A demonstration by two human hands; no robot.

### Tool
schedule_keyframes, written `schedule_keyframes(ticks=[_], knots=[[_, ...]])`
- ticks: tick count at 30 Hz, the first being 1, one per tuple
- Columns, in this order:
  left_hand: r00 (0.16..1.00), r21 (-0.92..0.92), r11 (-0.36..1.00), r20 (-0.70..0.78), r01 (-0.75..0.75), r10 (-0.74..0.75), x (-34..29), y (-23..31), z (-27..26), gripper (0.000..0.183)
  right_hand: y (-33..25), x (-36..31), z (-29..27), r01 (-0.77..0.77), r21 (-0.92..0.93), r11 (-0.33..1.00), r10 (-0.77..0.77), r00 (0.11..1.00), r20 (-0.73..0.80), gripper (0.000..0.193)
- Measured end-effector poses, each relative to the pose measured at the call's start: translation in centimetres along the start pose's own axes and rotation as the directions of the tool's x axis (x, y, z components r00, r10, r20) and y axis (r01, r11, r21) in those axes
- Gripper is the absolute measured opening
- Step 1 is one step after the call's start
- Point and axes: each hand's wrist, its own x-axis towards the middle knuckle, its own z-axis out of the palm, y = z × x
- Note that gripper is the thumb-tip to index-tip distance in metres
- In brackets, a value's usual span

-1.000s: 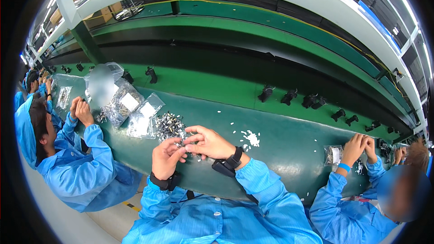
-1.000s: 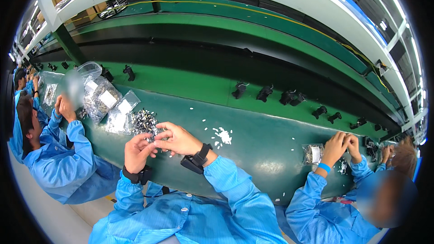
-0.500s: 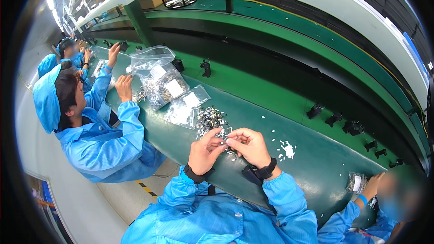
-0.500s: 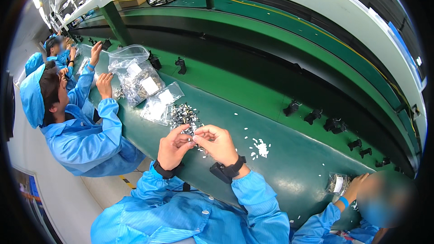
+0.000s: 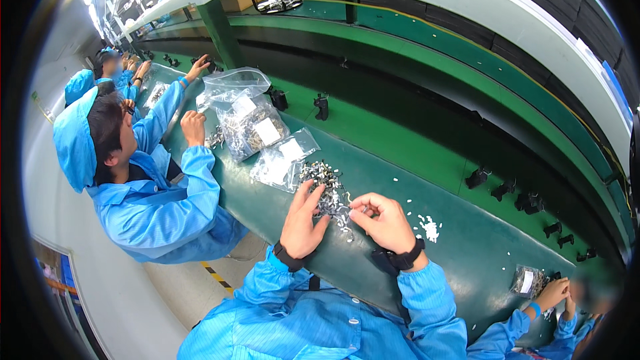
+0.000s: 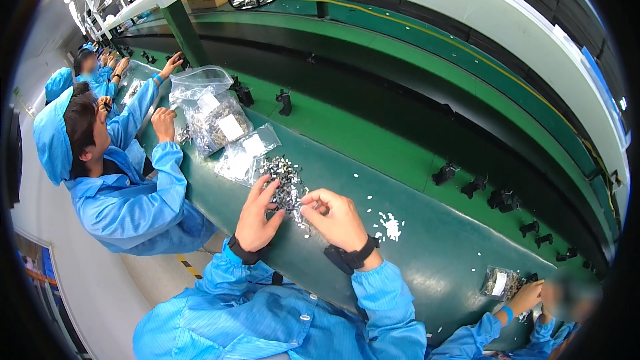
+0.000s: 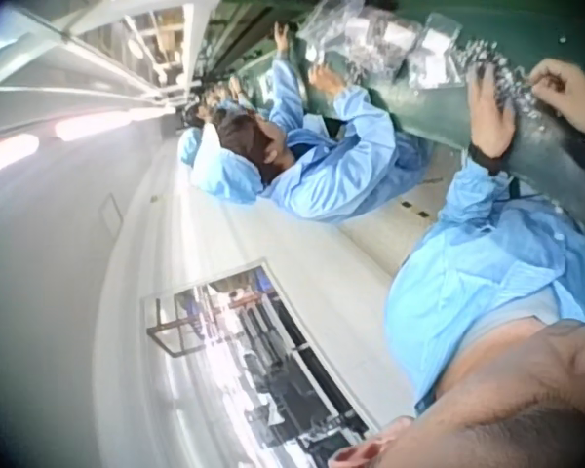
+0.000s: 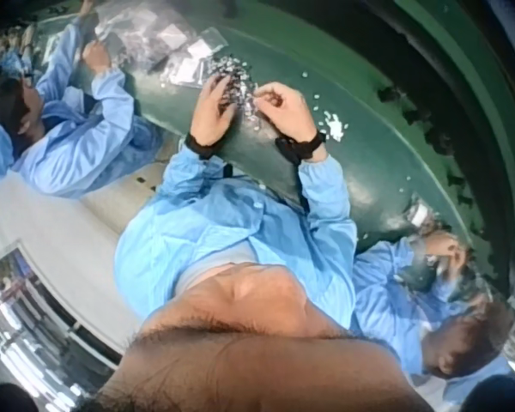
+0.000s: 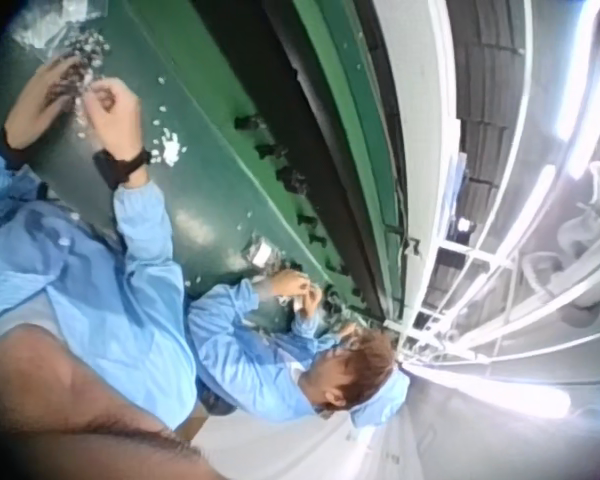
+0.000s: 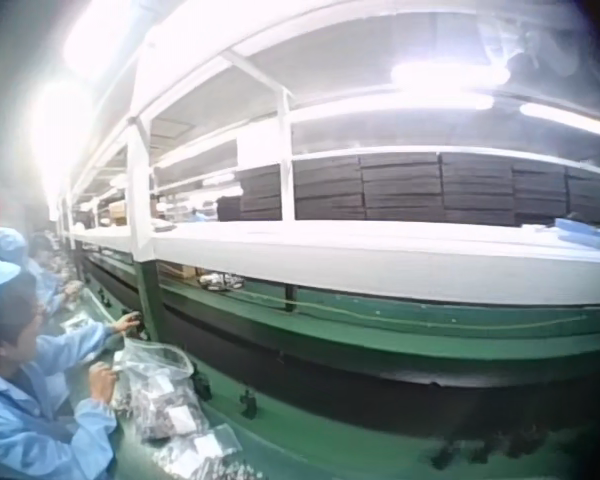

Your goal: Assemble small plastic components and fasteners on an assembly line.

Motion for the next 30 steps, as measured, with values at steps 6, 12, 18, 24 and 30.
schedule_keyframes(ticks=[6, 12, 18, 24, 30], knots=[[0.750, -0.525, 0.698, 0.661, 0.486, -0.025, -0.6, 0.8, -2.0, 0.022, -7.3, -2.2, -2.4, 0.290, -0.398, 0.870, -0.169, 0.935, 0.312, 0.013], [0.610, -0.440, 0.726, 0.791, 0.529, 0.035, 0.2, 1.9, -1.1, 0.032, -8.6, -3.0, -3.2, 0.430, -0.596, 0.678, -0.285, 0.902, 0.326, 0.016], [0.635, -0.467, 0.721, 0.771, 0.512, 0.048, 0.2, 2.2, -0.1, 0.029, -8.9, -3.0, -3.6, 0.458, -0.554, 0.696, -0.297, 0.885, 0.359, 0.016], [0.547, -0.474, 0.706, 0.824, 0.525, 0.147, 1.6, 3.7, 1.8, 0.030, -8.3, -3.8, -5.5, 0.442, -0.558, 0.702, -0.303, 0.895, 0.329, 0.014], [0.392, -0.456, 0.755, 0.875, 0.471, 0.284, 4.2, 5.1, 5.2, 0.034, -6.3, -6.1, -8.2, 0.261, -0.431, 0.864, -0.236, 0.965, 0.112, 0.019]])
